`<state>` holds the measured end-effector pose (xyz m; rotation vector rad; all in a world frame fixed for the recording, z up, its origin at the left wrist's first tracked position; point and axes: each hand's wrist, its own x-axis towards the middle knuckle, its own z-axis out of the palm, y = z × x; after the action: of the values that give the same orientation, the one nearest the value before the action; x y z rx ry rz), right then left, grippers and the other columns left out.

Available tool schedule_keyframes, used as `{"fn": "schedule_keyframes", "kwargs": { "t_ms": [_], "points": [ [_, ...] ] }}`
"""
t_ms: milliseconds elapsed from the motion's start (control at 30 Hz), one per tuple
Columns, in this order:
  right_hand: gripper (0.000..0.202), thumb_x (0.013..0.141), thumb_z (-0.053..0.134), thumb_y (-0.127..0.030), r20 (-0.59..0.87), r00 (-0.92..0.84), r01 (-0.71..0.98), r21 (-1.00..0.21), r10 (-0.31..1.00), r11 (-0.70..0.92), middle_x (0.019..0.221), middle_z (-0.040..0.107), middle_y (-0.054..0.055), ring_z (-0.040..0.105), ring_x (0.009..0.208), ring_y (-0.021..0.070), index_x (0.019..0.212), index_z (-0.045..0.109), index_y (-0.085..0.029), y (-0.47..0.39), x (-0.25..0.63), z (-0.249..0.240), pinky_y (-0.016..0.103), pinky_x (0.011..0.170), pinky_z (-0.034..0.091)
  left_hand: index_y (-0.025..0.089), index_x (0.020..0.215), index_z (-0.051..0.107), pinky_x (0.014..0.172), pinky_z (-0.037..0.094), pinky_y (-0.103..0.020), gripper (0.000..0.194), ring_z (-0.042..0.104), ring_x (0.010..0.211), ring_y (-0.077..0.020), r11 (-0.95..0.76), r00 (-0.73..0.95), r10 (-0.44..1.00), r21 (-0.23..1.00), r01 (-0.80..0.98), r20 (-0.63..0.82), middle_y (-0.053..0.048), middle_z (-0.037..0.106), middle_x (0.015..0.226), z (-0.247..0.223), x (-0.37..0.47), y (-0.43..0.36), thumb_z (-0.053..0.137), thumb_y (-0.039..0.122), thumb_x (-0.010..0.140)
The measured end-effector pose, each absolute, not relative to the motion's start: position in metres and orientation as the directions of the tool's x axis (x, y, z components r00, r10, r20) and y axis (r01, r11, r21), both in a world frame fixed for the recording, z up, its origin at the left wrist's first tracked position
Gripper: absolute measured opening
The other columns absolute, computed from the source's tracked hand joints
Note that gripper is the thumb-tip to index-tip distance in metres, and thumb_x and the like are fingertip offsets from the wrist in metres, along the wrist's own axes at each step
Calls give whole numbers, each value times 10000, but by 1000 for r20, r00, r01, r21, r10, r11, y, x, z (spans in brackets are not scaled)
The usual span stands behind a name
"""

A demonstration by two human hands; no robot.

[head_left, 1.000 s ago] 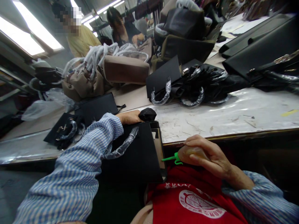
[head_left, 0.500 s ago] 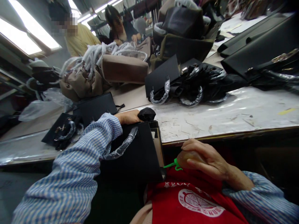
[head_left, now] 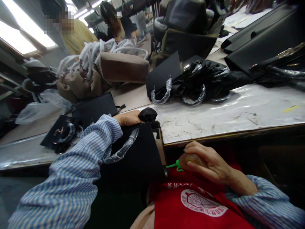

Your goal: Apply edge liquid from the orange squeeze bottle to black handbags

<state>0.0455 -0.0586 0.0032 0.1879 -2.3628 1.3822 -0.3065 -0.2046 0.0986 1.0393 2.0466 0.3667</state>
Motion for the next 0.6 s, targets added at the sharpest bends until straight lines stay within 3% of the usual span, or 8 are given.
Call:
{"fn": "schedule_keyframes", "kwargs": {
  "t_ms": [267, 500, 600],
  "points": [
    [204, 1015, 663, -257, 449, -890, -344, -777, 80, 527, 1059, 691, 74, 682, 875, 199, 1214, 632, -230, -68, 46, 3, 294, 732, 554, 166, 852, 766, 808, 507, -378, 380, 607, 799, -234, 627, -359, 774, 554, 548, -521, -26, 698, 808, 95, -308, -208, 805, 458, 611],
    [141, 1021, 656, -299, 402, -903, -298, -840, 150, 454, 988, 686, 51, 668, 826, 195, 1147, 648, -238, -67, 46, 0, 303, 716, 536, 161, 833, 767, 820, 527, -377, 342, 618, 791, -225, 624, -358, 776, 550, 556, -518, -29, 711, 809, 96, -307, -209, 807, 425, 621],
    [125, 1024, 647, -346, 304, -932, -209, -896, 197, 392, 928, 674, 29, 638, 766, 177, 1068, 665, -230, -67, 50, -5, 288, 682, 507, 158, 874, 779, 831, 536, -386, 361, 634, 815, -241, 626, -361, 773, 536, 566, -522, -44, 730, 842, 94, -309, -210, 801, 421, 627]
  ]
}}
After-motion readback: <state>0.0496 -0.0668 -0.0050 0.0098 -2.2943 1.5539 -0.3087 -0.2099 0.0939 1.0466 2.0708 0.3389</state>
